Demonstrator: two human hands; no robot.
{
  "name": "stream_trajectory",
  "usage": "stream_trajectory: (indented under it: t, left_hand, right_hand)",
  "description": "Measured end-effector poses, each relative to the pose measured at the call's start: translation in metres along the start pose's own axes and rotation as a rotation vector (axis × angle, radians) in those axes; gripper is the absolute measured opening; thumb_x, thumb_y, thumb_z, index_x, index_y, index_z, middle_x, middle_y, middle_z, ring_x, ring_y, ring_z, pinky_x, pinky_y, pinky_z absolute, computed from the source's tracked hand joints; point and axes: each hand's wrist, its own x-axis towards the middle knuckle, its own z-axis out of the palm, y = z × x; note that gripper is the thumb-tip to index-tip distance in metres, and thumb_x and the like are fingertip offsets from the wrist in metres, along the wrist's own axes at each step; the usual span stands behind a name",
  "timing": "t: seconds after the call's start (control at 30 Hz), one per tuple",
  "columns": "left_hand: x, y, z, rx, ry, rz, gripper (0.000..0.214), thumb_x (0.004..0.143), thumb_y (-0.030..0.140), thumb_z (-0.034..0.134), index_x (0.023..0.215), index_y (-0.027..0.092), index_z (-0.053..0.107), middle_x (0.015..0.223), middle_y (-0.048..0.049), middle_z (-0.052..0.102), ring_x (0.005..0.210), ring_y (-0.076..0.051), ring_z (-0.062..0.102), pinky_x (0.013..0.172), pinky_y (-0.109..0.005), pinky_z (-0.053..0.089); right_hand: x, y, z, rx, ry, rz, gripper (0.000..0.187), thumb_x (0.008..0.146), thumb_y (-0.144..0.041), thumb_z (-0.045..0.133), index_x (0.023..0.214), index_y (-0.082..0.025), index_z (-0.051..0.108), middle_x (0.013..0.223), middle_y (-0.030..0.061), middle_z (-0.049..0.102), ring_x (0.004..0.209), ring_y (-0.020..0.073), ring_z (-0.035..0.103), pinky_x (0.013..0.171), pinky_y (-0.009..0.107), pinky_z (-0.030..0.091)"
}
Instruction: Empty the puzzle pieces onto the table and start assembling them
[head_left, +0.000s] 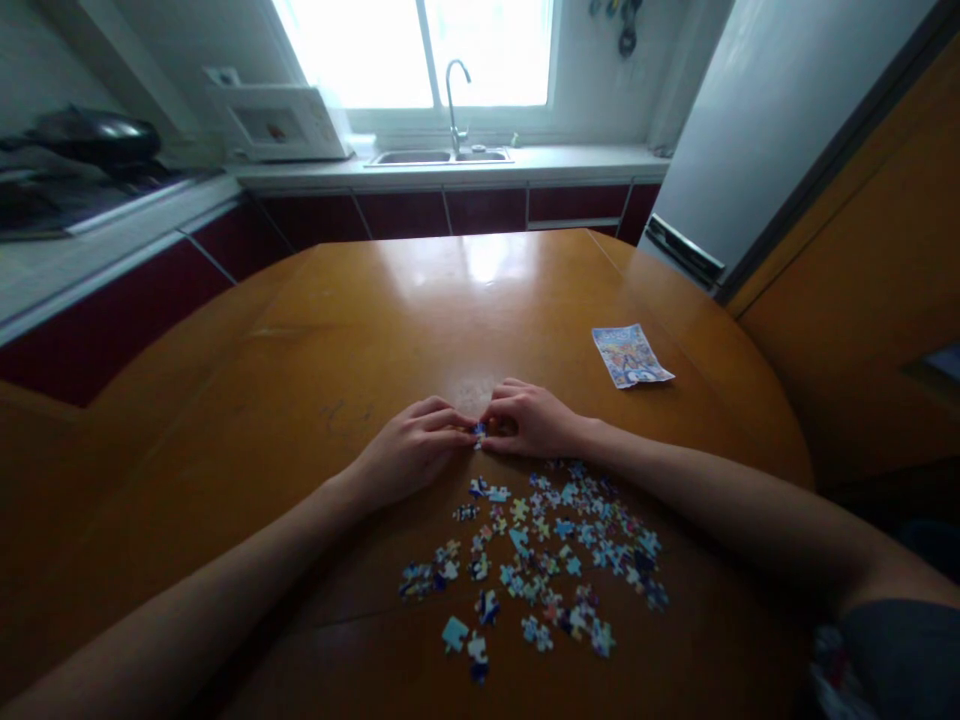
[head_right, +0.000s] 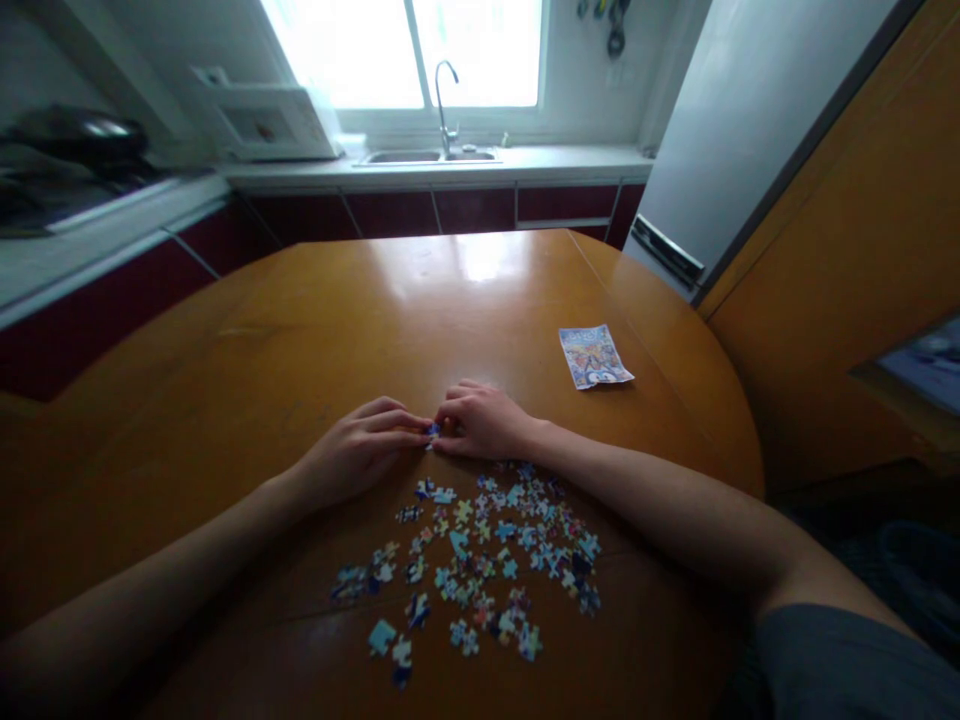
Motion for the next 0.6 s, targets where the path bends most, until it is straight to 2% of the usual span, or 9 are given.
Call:
stream_trajectory:
  t: [0.37,0.6]
  left_hand:
    - [0.0012,-0.0025,-0.0004,-0.051,0.052,0.020,0.032,0.094,0.011,0.051,0.113,0.025,0.071,0.112,-0.0052,0.073,0.097,-0.020,0.059,0.085,-0.037,0.055]
    - [-0.0008,-0.0014,0.0023,-0.009,-0.003,0.064,0.036,0.089,0.006,0.053,0.113,0.027,0.071,0.116,-0.0023,0.072,0.099,-0.020,0.058,0.087,-0.037,0.054]
  right_hand:
    - [0.0006,0.0011,0.0000,0.009,-0.003,0.004,0.020,0.086,-0.038,0.070,0.093,-0.019,0.071,0.085,0.0040,0.064,0.087,0.0179,0.054,0.078,0.030,0.042]
    - [-0.0003,0.0025,0.0010,0.019,0.001,0.004,0.021,0.087,-0.039,0.070,0.094,-0.019,0.072,0.085,0.0039,0.064,0.086,0.0178,0.054,0.076,0.030,0.041]
